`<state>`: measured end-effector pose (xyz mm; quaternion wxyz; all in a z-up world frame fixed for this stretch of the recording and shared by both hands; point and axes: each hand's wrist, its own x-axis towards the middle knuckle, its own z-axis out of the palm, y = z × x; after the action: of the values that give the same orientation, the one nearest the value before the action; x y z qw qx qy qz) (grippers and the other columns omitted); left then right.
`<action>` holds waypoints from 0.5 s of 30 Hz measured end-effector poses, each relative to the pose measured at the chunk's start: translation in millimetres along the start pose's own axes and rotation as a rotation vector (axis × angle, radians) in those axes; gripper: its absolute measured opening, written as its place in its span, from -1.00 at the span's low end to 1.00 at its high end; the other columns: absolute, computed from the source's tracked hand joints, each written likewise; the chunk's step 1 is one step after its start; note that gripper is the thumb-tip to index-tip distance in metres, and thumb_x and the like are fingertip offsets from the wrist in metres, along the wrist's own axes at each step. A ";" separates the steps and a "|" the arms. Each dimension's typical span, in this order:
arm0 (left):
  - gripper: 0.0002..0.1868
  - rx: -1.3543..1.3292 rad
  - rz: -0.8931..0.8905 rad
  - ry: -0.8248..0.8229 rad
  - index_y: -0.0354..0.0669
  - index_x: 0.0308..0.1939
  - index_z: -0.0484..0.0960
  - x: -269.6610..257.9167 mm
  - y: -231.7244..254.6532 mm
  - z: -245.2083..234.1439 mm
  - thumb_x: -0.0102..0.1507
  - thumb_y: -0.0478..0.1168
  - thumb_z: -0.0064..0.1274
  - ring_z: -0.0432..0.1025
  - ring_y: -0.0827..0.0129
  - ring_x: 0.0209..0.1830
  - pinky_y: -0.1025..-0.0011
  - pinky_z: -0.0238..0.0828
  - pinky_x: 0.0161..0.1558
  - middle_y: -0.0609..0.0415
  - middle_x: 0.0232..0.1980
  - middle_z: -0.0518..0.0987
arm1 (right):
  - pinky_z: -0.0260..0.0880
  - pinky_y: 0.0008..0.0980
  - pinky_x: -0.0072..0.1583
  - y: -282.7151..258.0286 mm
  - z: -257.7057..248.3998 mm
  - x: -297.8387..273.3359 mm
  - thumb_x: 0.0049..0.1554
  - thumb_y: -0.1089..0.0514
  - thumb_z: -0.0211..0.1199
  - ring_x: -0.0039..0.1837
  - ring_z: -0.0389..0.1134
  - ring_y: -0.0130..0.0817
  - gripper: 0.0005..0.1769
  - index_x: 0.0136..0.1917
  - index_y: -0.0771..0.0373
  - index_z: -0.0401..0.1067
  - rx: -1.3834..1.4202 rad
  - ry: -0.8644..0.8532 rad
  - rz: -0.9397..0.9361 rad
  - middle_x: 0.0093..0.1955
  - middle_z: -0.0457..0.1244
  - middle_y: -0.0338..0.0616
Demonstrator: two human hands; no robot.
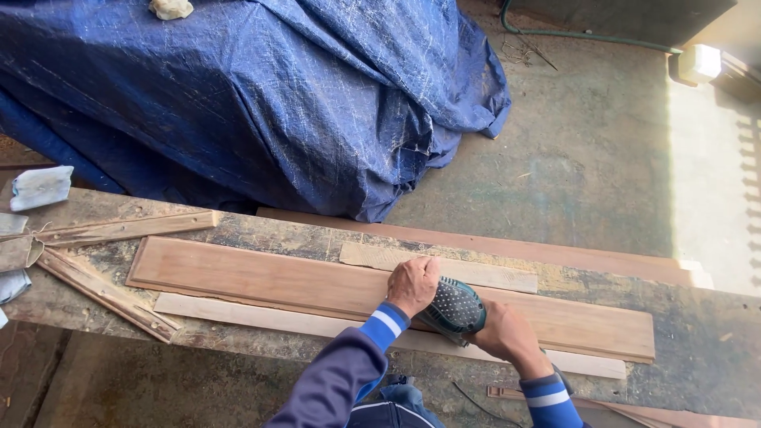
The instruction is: Sanding long wooden boards using a hand-held power sander.
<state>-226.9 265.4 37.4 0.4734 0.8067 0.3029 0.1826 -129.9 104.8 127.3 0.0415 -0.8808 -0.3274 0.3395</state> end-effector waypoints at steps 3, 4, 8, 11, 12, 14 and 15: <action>-0.60 -0.007 -0.081 -0.044 -0.18 -0.42 0.55 -7.2 -8.5 -28.9 0.36 -0.04 -0.25 0.53 -0.13 -0.34 0.04 0.43 -0.21 -0.21 -0.39 0.60 | 0.47 -0.03 0.09 -28.5 6.1 -4.8 -0.17 -0.12 0.51 0.01 0.48 0.07 -0.38 0.17 -0.04 0.50 -0.013 -0.001 -0.012 -0.09 0.44 0.08; -0.60 -0.006 -0.081 -0.046 -0.18 -0.42 0.55 -9.6 -14.0 -37.2 0.36 -0.04 -0.25 0.53 -0.13 -0.34 0.04 0.43 -0.21 -0.21 -0.39 0.60 | 0.47 -0.03 0.09 -36.5 9.9 -5.5 -0.17 -0.12 0.51 0.01 0.48 0.07 -0.38 0.17 -0.04 0.50 -0.011 -0.001 -0.011 -0.09 0.44 0.08; -0.55 0.033 -0.160 -0.008 -0.18 -0.45 0.54 -18.3 -25.2 -66.9 0.37 0.01 -0.23 0.52 -0.08 -0.42 0.06 0.41 -0.31 -0.20 -0.44 0.57 | 0.48 -0.01 0.07 -59.6 23.2 -7.2 -0.14 -0.11 0.49 0.00 0.47 0.09 -0.41 0.16 0.00 0.49 0.023 0.001 -0.059 -0.10 0.43 0.09; -0.53 0.031 -0.162 0.033 -0.20 -0.48 0.53 -20.7 -25.4 -75.0 0.37 0.02 -0.21 0.50 -0.07 -0.46 0.07 0.39 -0.36 -0.19 -0.48 0.56 | 0.48 -0.03 0.06 -61.1 29.6 -4.4 -0.14 -0.08 0.49 0.00 0.48 0.07 -0.45 0.11 0.07 0.51 0.032 -0.005 -0.097 -0.12 0.43 0.07; -0.53 0.026 -0.141 0.070 -0.21 -0.49 0.53 -21.5 -25.8 -76.3 0.37 0.02 -0.17 0.48 -0.07 -0.48 0.07 0.37 -0.38 -0.18 -0.50 0.55 | 0.49 -0.04 0.05 -60.6 31.5 -3.1 -0.14 -0.06 0.49 0.00 0.48 0.06 -0.47 0.09 0.10 0.51 0.035 -0.005 -0.112 -0.13 0.44 0.06; -0.52 0.044 -0.178 0.040 -0.21 -0.53 0.51 -18.0 -27.9 -66.3 0.37 0.02 -0.20 0.47 -0.01 -0.53 0.08 0.36 -0.40 -0.16 -0.55 0.52 | 0.49 -0.05 0.06 -58.9 21.6 -5.4 -0.15 -0.08 0.50 0.00 0.48 0.06 -0.43 0.12 0.06 0.49 0.035 -0.024 -0.084 -0.12 0.44 0.06; -0.50 0.061 -0.217 0.005 -0.20 -0.56 0.48 -16.8 -29.2 -61.3 0.37 0.02 -0.22 0.46 0.04 -0.58 0.09 0.36 -0.43 -0.14 -0.60 0.49 | 0.49 -0.06 0.07 -58.0 17.2 -6.9 -0.16 -0.10 0.51 0.00 0.49 0.05 -0.39 0.16 0.03 0.48 0.038 -0.047 -0.053 -0.12 0.44 0.07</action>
<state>-284.4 305.1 41.4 0.4647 0.7828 0.3952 0.1230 -176.3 143.4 135.2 0.0594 -0.8628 -0.3448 0.3650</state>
